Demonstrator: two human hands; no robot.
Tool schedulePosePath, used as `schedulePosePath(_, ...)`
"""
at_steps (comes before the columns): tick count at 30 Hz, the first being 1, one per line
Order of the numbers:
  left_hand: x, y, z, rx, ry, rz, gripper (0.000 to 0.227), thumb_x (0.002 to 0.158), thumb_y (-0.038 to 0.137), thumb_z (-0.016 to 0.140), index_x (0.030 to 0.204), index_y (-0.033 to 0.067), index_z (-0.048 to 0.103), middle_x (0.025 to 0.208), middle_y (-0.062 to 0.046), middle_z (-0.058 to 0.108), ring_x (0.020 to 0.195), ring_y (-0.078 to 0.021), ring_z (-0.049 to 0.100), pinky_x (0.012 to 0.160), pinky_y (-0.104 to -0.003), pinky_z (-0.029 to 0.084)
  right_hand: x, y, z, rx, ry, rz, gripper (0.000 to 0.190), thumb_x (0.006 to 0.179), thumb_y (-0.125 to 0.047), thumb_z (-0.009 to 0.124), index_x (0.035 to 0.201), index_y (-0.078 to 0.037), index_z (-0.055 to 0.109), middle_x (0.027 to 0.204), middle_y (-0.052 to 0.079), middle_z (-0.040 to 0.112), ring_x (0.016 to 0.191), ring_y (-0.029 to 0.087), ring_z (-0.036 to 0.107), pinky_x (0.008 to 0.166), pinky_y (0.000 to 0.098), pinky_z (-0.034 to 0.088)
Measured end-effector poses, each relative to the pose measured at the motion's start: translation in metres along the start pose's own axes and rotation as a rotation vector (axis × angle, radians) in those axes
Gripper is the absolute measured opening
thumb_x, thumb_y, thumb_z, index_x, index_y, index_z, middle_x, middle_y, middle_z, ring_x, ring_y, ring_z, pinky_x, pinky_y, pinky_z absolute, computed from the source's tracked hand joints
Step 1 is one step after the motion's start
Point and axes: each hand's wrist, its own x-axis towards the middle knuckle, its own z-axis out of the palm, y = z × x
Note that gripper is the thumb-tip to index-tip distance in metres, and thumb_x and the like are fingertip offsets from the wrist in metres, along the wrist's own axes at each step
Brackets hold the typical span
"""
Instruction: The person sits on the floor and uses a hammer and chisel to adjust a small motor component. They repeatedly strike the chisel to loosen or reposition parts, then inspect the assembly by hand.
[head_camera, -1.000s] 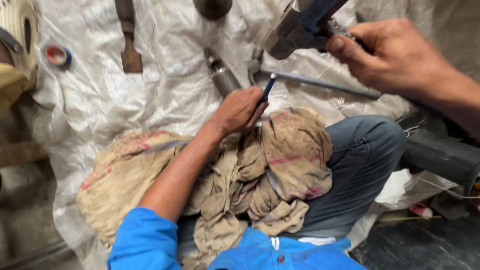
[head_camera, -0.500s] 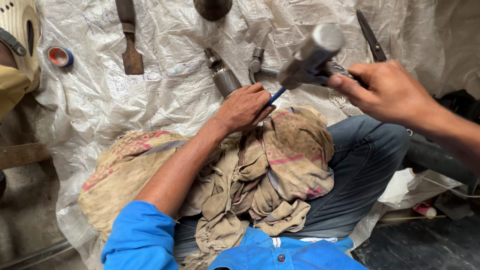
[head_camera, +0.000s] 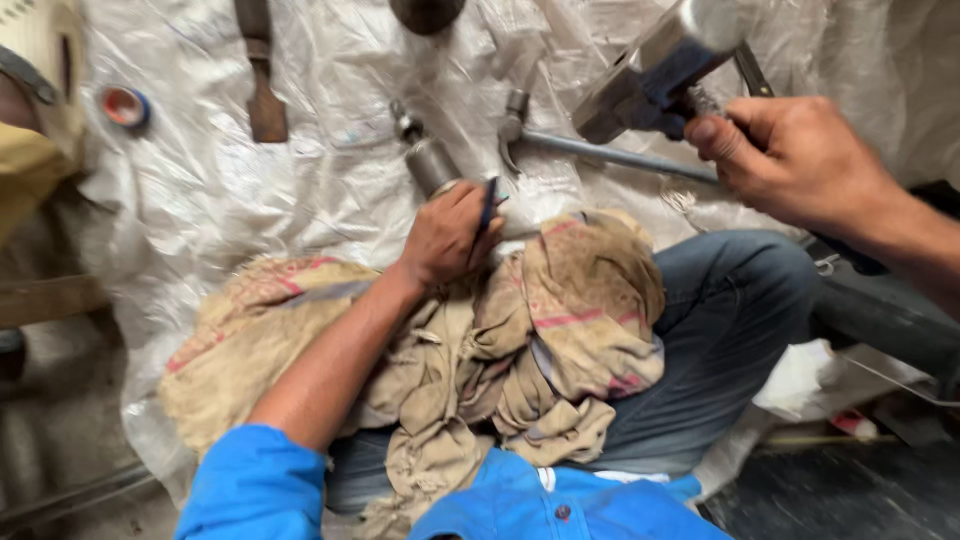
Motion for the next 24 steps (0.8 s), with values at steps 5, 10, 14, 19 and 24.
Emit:
schedulePosePath(5, -0.023, -0.01, -0.007, -0.019, 0.092, 0.03, 0.018, 0.106, 0.02, 0.06, 0.11, 0.0023, 0.057, 0.111, -0.012, 0.065, 0.105, -0.0351, 0.062, 0.093, -0.046, 0.053, 0.002, -0.034, 0.011, -0.161, -0.103, -0.012, 0.055, 0.107, -0.047, 0.055, 0.075, -0.004, 0.066, 0.053, 0.008, 0.057, 0.041, 0.022, 0.051, 0.042, 0.0413, 0.039)
schedulePosePath(10, -0.033, -0.018, -0.026, -0.035, 0.008, 0.186, 0.019, 0.105, 0.019, 0.062, 0.114, 0.0047, 0.053, 0.112, -0.012, 0.063, 0.11, -0.0354, 0.061, 0.096, -0.046, 0.052, -0.01, -0.061, 0.026, -0.115, -0.049, -0.212, 0.051, 0.098, -0.048, 0.062, 0.076, -0.002, 0.065, 0.046, 0.013, 0.05, 0.037, 0.024, 0.045, 0.043, 0.0442, 0.037)
schedulePosePath(14, -0.034, -0.026, -0.031, 0.014, 0.028, 0.216, 0.027, 0.102, 0.022, 0.062, 0.113, 0.0014, 0.049, 0.116, -0.017, 0.061, 0.109, -0.0381, 0.058, 0.094, -0.046, 0.052, -0.001, -0.086, 0.036, -0.147, -0.035, -0.287, 0.052, 0.097, -0.049, 0.063, 0.075, -0.003, 0.065, 0.045, 0.014, 0.048, 0.037, 0.025, 0.041, 0.043, 0.0457, 0.035)
schedulePosePath(19, -0.031, -0.033, -0.006, 0.038, 0.093, 0.275, 0.026, 0.104, 0.022, 0.064, 0.115, 0.0021, 0.051, 0.109, -0.016, 0.058, 0.103, -0.0371, 0.057, 0.09, -0.047, 0.052, -0.005, -0.1, 0.042, -0.234, -0.058, -0.249, 0.058, 0.099, -0.052, 0.063, 0.071, -0.001, 0.062, 0.044, 0.014, 0.047, 0.038, 0.025, 0.041, 0.044, 0.046, 0.035)
schedulePosePath(24, -0.024, -0.038, -0.005, 0.118, 0.073, 0.203, 0.028, 0.098, 0.029, 0.064, 0.106, 0.0059, 0.051, 0.11, -0.016, 0.057, 0.102, -0.0379, 0.058, 0.088, -0.047, 0.053, -0.007, -0.101, 0.039, -0.241, -0.071, -0.222, 0.052, 0.094, -0.051, 0.063, 0.073, -0.004, 0.066, 0.039, 0.012, 0.045, 0.032, 0.025, 0.042, 0.041, 0.0454, 0.034)
